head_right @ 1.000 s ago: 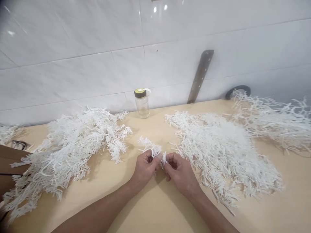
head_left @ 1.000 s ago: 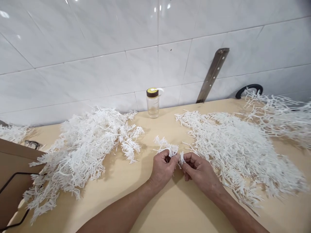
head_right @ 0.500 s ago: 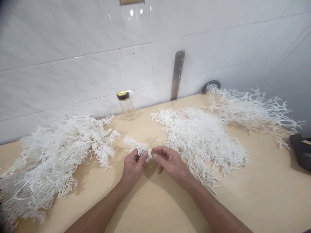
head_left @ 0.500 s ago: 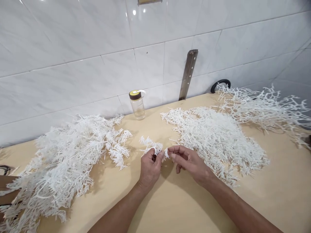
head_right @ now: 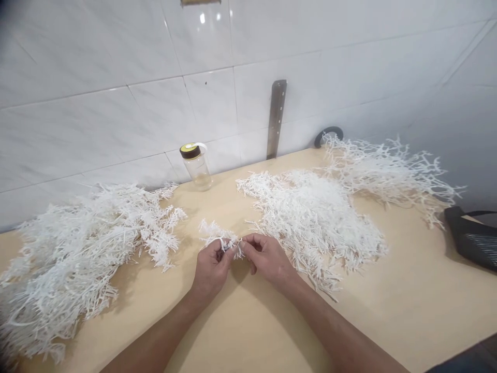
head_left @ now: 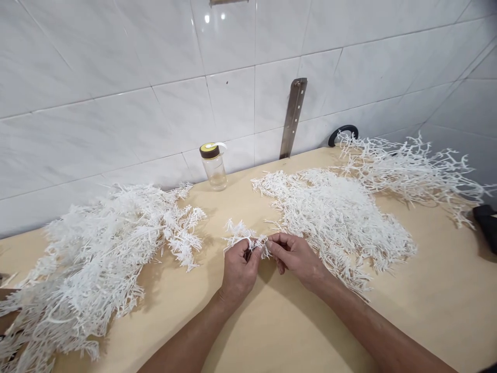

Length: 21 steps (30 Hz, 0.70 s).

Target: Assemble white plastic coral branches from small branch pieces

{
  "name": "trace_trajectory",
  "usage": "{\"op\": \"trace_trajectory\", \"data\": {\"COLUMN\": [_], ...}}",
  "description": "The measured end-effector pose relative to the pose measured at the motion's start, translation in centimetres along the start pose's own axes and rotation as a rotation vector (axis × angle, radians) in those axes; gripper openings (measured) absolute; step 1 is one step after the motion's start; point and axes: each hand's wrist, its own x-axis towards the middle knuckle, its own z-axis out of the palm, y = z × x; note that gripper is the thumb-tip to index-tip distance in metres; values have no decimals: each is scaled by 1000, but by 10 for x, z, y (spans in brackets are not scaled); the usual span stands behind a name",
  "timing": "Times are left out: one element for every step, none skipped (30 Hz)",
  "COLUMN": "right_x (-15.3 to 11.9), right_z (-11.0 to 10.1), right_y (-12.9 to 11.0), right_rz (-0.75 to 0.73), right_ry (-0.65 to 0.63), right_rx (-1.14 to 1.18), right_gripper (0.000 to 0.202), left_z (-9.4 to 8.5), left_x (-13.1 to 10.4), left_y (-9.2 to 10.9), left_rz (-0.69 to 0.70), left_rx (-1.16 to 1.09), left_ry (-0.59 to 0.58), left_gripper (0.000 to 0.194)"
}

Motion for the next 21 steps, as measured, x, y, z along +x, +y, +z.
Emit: {"op": "trace_trajectory", "data": {"right_x": [0,0,0,0,0,-1,-1,-1,-1,-1,-1,-1,0,0,1,1,1,1,1,1,0], "right_z": [0,0,0,0,0,0,0,1,1,2,2,2,3,3,3,2,2,1,1,1,1], "right_y": [0,0,-1,-2,-3,-4,-6,-7,-8,-9,-9,-9,-8,-7,-6,-5,-4,-4,-5,-6,-7], "right_rz": [-3,-7,-10,-14,-18,-19,-19,-19,-21,-25,-31,-37,-42,-45,-46,-45,-46,-54,-67,-85,-108], "right_ry": [5,12,18,23,28,31,37,47,64,79,90,96,95,86,75,65,61,59,61,67,73], "right_rx": [-1,1,2,-2,-10,-24,-41,-60,-77,-93,-105,-110,-110,-105,-99,-96,-98,-110,-132,-162,-200], "right_gripper": [33,32,31,30,29,28,26,25,23,22,20,19,18,17,18,18,18,18,17,17,17], "left_z": [0,1,1,1,1,1,0,0,0,0,0,0,0,0,0,0,0,0,-1,-1,-1], "left_x": [0,0,0,0,0,1,1,1,1,1,2,2,3,3,3,4,4,4,4,5,5], "left_y": [0,1,1,2,2,3,3,2,2,1,1,0,-1,-1,-1,-1,-1,0,0,0,0], "left_rz": [7,12,16,18,17,16,15,15,16,18,24,38,48,51,51,52,52,55,63,74,88], "left_rx": [-1,0,3,10,20,34,52,74,99,125,152,175,187,197,204,204,206,210,215,223,234], "left_ry": [-8,-11,-11,-10,-11,-12,-16,-24,-32,-47,-56,-59,-63,-54,-48,-47,-48,-54,-65,-80,-88], "left_gripper": [34,34,35,36,38,39,39,38,38,36,35,35,34,35,37,37,38,39,38,36,36]}}
